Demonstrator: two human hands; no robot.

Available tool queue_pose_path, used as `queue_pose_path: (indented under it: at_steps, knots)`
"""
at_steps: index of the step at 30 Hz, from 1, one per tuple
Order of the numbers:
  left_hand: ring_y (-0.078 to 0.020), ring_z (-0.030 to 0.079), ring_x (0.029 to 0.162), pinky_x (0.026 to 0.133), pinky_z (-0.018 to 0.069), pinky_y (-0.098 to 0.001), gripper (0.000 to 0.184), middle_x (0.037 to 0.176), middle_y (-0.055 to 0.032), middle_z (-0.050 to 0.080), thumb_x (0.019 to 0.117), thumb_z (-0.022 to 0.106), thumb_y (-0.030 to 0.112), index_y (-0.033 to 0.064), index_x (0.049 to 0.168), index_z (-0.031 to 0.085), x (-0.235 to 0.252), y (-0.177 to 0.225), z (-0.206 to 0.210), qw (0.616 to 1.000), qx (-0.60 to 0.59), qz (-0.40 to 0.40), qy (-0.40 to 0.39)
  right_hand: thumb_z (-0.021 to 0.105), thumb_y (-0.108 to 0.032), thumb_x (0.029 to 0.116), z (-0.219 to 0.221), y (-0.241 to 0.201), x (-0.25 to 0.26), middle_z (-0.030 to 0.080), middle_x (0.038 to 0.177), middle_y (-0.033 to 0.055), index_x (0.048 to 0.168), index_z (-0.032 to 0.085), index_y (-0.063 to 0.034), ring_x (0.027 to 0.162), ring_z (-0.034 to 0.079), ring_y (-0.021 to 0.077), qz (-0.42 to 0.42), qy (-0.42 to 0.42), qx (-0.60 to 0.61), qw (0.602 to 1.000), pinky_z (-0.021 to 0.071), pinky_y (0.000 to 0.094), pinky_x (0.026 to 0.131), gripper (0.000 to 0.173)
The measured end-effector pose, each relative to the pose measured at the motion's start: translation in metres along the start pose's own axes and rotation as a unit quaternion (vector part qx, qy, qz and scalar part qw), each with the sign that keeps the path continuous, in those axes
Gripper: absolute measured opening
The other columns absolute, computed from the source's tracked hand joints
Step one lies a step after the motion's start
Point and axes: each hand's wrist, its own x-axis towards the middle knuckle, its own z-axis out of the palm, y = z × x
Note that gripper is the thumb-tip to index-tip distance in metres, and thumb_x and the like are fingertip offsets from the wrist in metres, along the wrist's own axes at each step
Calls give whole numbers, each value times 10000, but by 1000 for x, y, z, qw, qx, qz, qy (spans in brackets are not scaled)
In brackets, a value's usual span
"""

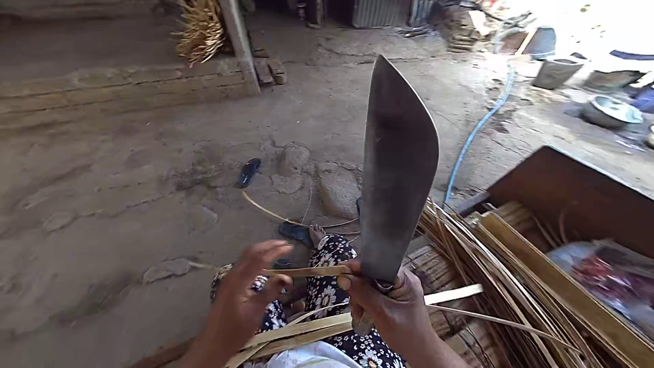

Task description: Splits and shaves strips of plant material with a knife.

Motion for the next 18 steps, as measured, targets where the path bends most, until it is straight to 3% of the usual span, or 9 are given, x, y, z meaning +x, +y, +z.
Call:
queue_pose_path:
  at_steps: [2, 4, 6, 8, 12, 18]
  knots:
    - [-84, 647, 1142, 986, 548, -282, 312, 1198, 18, 705, 1057, 547, 369, 170, 1239, 703, 5, 23, 25, 995, -92, 20, 37, 700, -45, 953, 18, 0, 1, 730, 848, -15, 1043, 714, -41, 603, 644, 3, -9, -35, 11, 999, 574, 171, 531, 91]
    - [-23, 647, 957, 875, 534, -216, 261, 1006, 46, 702, 1064, 535, 341, 163, 1137, 712, 3, 27, 38, 990, -105, 31, 91, 691, -90, 972, 24, -5, 2, 726, 874, -16, 1114, 691, -40, 615, 635, -3, -10, -62, -1, 998, 564, 163, 532, 151]
    - [-6, 651, 902, 834, 545, -192, 248, 967, 55, 700, 1056, 552, 336, 162, 1118, 718, 0, 26, 34, 987, -111, 22, 111, 616, -257, 1041, 19, -7, 3, 706, 905, -16, 1280, 619, -51, 633, 618, -4, -25, -102, -40, 994, 551, 162, 532, 315]
    - [-5, 666, 892, 815, 571, -182, 239, 981, 56, 710, 1046, 578, 319, 146, 1110, 730, -4, 24, 25, 982, -143, 6, 120, 487, -381, 1090, 14, -10, 1, 709, 913, -14, 1344, 593, -64, 634, 617, -3, -24, -121, -65, 990, 546, 169, 534, 420]
    - [-14, 653, 895, 796, 564, -178, 194, 985, 61, 693, 1011, 644, 305, 147, 1069, 741, -10, 22, 27, 967, -201, -16, 153, 468, -228, 1096, 16, -13, -2, 715, 913, 17, 1280, 598, -23, 613, 604, -6, -34, -137, -142, 980, 528, 156, 518, 305]
    - [-28, 681, 906, 830, 586, -189, 179, 990, 51, 716, 961, 713, 282, 152, 1079, 748, -21, 26, 40, 958, -220, -27, 182, 455, -238, 1096, 26, -18, -7, 705, 862, 20, 1172, 605, -34, 590, 596, -1, -61, -149, -255, 954, 514, 151, 521, 263]
